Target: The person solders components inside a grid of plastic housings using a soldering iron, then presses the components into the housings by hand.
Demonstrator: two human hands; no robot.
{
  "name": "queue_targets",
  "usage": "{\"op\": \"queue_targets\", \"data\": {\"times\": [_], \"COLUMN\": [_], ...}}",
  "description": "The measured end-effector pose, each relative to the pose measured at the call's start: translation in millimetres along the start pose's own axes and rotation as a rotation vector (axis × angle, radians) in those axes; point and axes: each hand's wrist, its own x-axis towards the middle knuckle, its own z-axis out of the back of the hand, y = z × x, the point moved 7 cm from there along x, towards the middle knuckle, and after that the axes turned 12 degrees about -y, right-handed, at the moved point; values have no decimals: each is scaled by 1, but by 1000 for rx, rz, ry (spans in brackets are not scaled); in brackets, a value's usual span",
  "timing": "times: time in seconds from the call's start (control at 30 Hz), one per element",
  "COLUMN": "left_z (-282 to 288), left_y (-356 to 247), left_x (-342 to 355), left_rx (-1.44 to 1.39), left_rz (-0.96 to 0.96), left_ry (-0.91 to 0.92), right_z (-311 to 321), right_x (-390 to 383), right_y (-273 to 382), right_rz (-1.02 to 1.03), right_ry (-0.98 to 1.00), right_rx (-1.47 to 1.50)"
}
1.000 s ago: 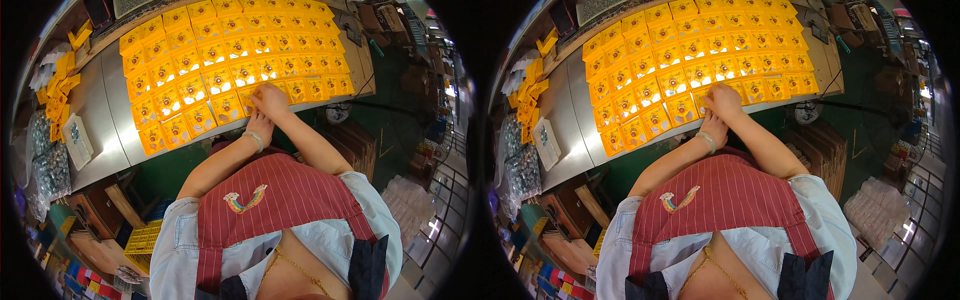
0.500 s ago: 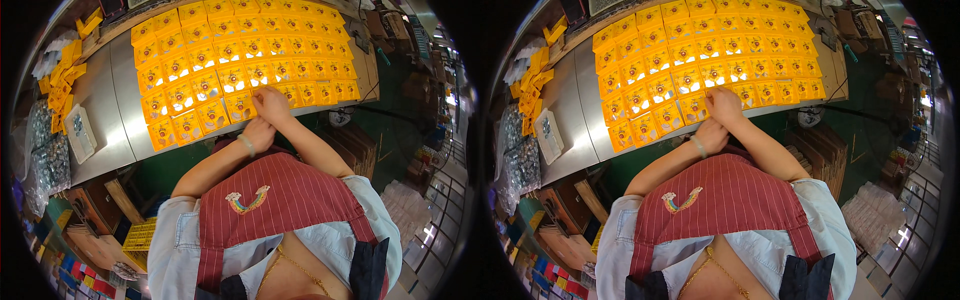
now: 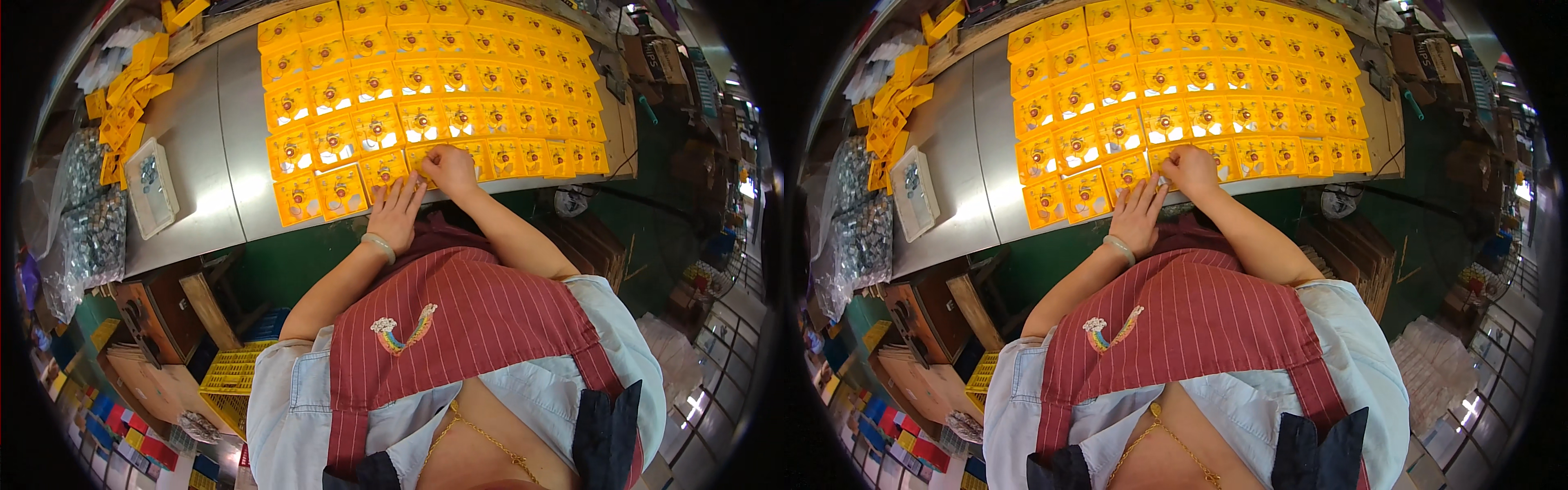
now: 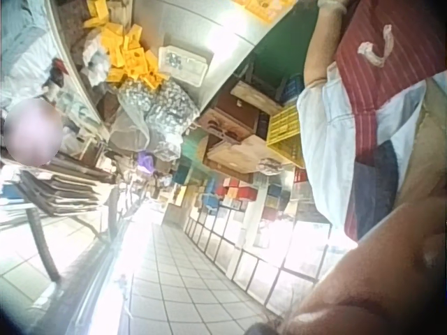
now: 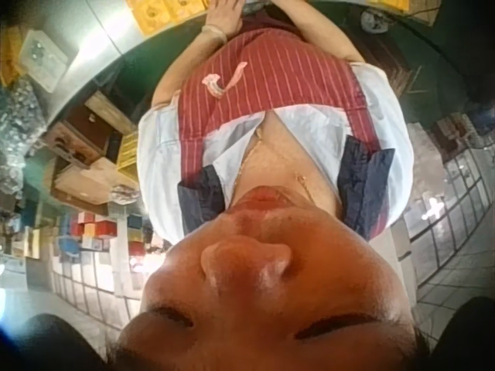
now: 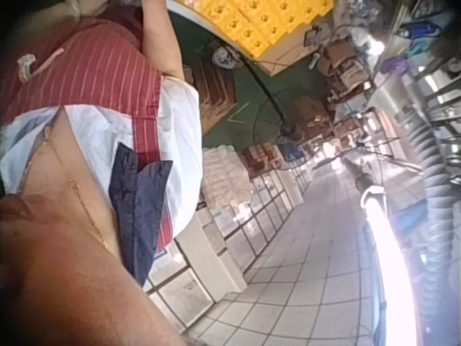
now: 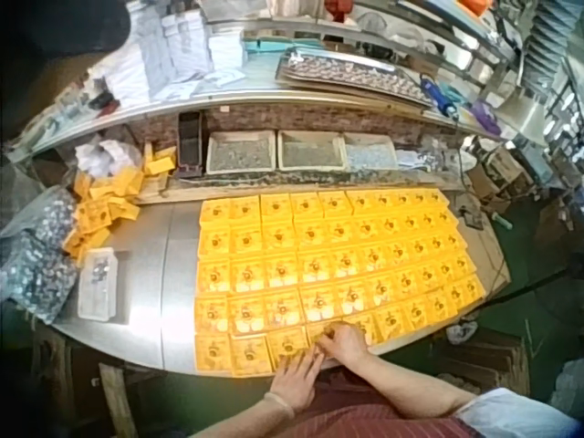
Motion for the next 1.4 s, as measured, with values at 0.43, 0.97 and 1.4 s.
{"op": "queue_targets", "data": {"times": [0.43,0.97,1.4], "left_z": [-19,95,73], "left_y": [20,97,162], "left_x": [-29,-82,-63], "left_rx": [-61,-213,3], "left_rz": [-19,315,859], "left_ry": [18,-499,-310], "right_z": [-63,-44,-78], "right_x": [-27,-56,-88], "right_y": [98,153,160], "right_rz": [305,674,982], "right_ry": [165,131,243], "right_rx": [-231,188,-2]}}
